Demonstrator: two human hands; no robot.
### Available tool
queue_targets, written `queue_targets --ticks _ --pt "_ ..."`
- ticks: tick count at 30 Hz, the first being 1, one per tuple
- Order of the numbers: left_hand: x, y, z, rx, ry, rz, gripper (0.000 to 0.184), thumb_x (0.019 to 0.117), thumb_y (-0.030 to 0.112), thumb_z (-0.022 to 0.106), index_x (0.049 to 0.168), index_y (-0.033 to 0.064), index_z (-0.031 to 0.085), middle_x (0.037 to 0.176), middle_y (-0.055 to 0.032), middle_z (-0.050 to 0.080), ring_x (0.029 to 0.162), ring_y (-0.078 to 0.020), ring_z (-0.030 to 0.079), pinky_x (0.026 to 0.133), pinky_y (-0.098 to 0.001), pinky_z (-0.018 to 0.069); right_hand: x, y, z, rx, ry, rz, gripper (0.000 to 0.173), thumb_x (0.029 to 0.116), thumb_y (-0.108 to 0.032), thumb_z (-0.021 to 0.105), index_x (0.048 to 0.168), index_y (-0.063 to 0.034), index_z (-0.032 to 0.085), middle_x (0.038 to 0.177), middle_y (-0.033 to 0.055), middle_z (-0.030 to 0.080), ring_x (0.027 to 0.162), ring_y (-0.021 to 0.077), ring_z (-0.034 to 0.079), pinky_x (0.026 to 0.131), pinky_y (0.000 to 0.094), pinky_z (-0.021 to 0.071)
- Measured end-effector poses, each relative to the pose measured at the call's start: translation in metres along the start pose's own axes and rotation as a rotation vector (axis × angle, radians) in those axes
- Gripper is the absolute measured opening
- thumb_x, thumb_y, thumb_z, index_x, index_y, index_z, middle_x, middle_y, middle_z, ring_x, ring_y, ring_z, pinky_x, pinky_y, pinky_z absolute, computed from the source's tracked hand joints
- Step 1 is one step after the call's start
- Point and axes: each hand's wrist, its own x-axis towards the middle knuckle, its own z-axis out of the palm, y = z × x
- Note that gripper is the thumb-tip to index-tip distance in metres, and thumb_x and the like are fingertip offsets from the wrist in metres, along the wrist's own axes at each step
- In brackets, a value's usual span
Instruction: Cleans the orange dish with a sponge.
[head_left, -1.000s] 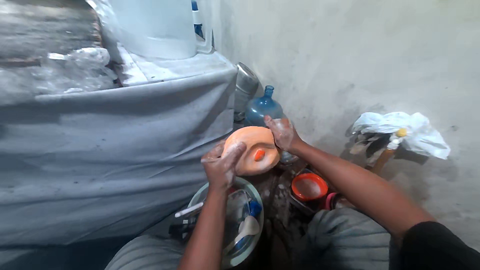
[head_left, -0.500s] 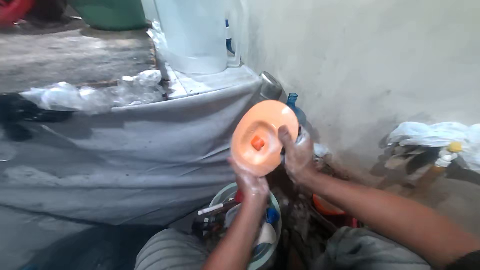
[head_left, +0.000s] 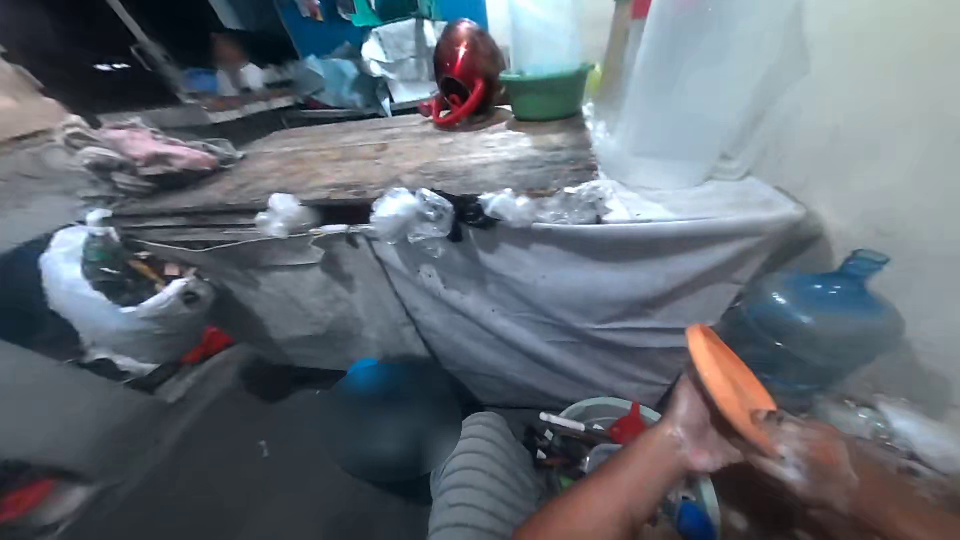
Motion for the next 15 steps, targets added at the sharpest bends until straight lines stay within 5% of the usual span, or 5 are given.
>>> queue_targets --ticks 3,7,9,12,15 --pt "-0.006 0.015 -0.011 -0.013 -0.011 0.083 0.099 0.0851 0.092 0.009 0.128 0.0190 0.061 0.113 -0.0135 0.070 0.102 -0.0306 0.069 0.082 -0.0527 0.0581 -0.007 0.019 0.008 -0.095 -0.129 -0.152 0.024 0.0881 -0.028 0.068 0.092 -0.0049 0.072 0.091 0.0181 0.073 0.088 0.0389 0.073 0.071 0.0578 0.0595" --pt "-0.007 0.022 -0.019 0.106 0.059 0.164 0.060 0.1053 0.062 0.033 0.132 0.0150 0.058 0.116 -0.0110 0.069 0.105 -0.0259 0.068 0.087 -0.0477 0.0581 -0.006 0.033 0.014 -0.159 -0.180 -0.197 0.014 0.0820 -0.015 0.075 0.095 -0.0125 0.071 0.091 0.0138 0.072 0.088 0.0367 0.073 0.069 0.0580 0.0590" --pt "-0.007 0.021 -0.022 0.180 0.222 0.200 0.042 0.1082 0.040 0.046 0.134 0.0078 0.055 0.115 -0.0131 0.068 0.103 -0.0248 0.068 0.088 -0.0451 0.0577 0.002 0.028 0.004 -0.155 -0.249 -0.125 0.019 0.0816 -0.023 0.082 0.095 -0.0136 0.073 0.091 0.0145 0.072 0.087 0.0382 0.073 0.067 0.0607 0.0583" --pt "-0.002 0.015 -0.028 0.272 0.449 0.345 0.039 0.1083 0.031 0.051 0.133 0.0014 0.056 0.112 -0.0165 0.069 0.098 -0.0243 0.070 0.087 -0.0431 0.0588 0.012 0.025 -0.011 -0.030 -0.289 0.174 0.068 0.0799 -0.071 0.072 0.108 -0.0094 0.069 0.093 0.0156 0.071 0.085 0.0381 0.071 0.071 0.0637 0.0566" --pt "0.002 0.007 -0.033 0.371 0.526 0.423 0.042 0.1087 0.035 0.050 0.132 0.0001 0.059 0.115 -0.0182 0.069 0.102 -0.0250 0.069 0.091 -0.0443 0.0579 0.018 0.022 -0.016 0.184 -0.089 0.360 0.071 0.0806 -0.055 0.065 0.130 -0.0055 0.051 0.100 0.0161 0.067 0.087 0.0362 0.068 0.073 0.0619 0.0556"
